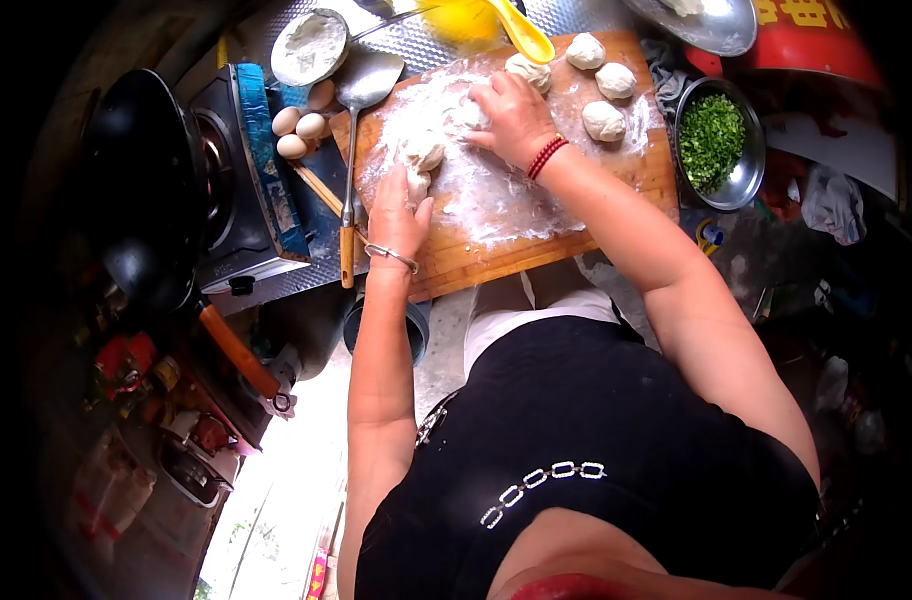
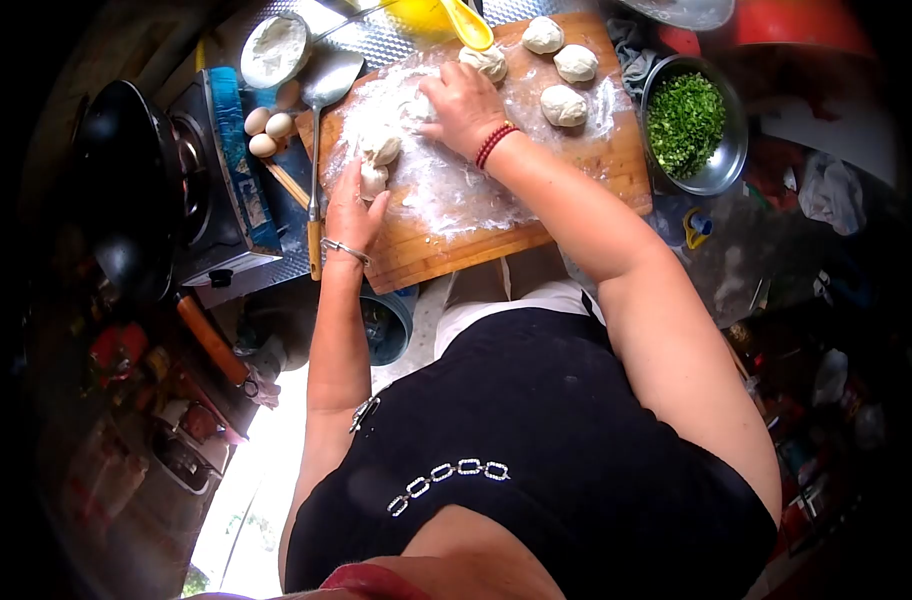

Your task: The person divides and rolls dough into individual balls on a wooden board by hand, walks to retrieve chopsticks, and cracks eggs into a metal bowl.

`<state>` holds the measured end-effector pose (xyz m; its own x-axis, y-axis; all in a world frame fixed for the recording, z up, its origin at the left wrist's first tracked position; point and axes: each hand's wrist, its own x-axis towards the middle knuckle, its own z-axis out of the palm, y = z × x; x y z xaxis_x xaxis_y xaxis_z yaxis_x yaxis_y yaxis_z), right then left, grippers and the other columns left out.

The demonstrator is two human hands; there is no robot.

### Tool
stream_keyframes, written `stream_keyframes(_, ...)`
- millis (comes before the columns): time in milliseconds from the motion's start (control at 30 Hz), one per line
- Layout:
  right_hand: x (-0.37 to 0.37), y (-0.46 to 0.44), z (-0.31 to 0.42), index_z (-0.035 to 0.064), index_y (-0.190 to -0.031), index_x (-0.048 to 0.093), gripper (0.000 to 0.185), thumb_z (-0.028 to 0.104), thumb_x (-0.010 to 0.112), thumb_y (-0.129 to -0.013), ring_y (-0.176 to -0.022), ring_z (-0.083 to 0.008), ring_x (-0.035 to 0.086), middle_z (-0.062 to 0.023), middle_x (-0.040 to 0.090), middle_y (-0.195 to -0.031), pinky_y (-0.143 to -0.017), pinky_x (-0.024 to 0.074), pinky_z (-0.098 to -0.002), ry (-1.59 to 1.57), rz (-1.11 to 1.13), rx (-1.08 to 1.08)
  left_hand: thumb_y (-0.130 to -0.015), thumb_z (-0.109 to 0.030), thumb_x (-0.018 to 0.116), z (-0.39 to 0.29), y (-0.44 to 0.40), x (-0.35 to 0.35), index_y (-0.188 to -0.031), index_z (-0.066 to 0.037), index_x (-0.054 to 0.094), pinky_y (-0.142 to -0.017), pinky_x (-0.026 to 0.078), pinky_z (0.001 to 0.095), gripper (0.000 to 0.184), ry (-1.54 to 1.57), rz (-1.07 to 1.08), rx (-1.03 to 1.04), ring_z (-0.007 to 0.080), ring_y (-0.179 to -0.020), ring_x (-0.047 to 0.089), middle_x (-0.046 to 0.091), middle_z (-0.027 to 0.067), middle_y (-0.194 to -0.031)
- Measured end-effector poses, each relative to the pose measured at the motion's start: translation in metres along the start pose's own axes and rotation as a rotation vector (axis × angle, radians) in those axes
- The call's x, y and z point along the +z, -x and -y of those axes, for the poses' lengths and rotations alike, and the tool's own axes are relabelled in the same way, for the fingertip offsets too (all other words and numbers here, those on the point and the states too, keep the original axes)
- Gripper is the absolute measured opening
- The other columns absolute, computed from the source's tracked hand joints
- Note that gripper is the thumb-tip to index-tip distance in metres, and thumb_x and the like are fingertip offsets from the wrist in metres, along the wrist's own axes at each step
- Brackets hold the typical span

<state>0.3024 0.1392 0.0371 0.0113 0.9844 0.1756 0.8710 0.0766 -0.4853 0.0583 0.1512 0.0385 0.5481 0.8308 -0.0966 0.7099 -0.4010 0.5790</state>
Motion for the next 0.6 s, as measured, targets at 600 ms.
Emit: stream_keyframes(600, -0.002, 0.043, 0.015, 0.0035, -0.113, 0.055, 0.043, 0.021, 0.070, -0.077, -0.118, -0.0356, 0.048, -0.0172, 0.055, -0.120, -0.103, 0.0353, -0.0462, -0.223, -0.068, 0.042, -0.080, -0.014, 0.072, -0.012, 0.008, -0.001, -0.132, 0.004, 0.043, -0.096, 0.044, 0.0375, 0.062, 0.178, -0.301, 0.003, 0.0327, -0.117, 0.053, 0.050, 0.0222, -0.129)
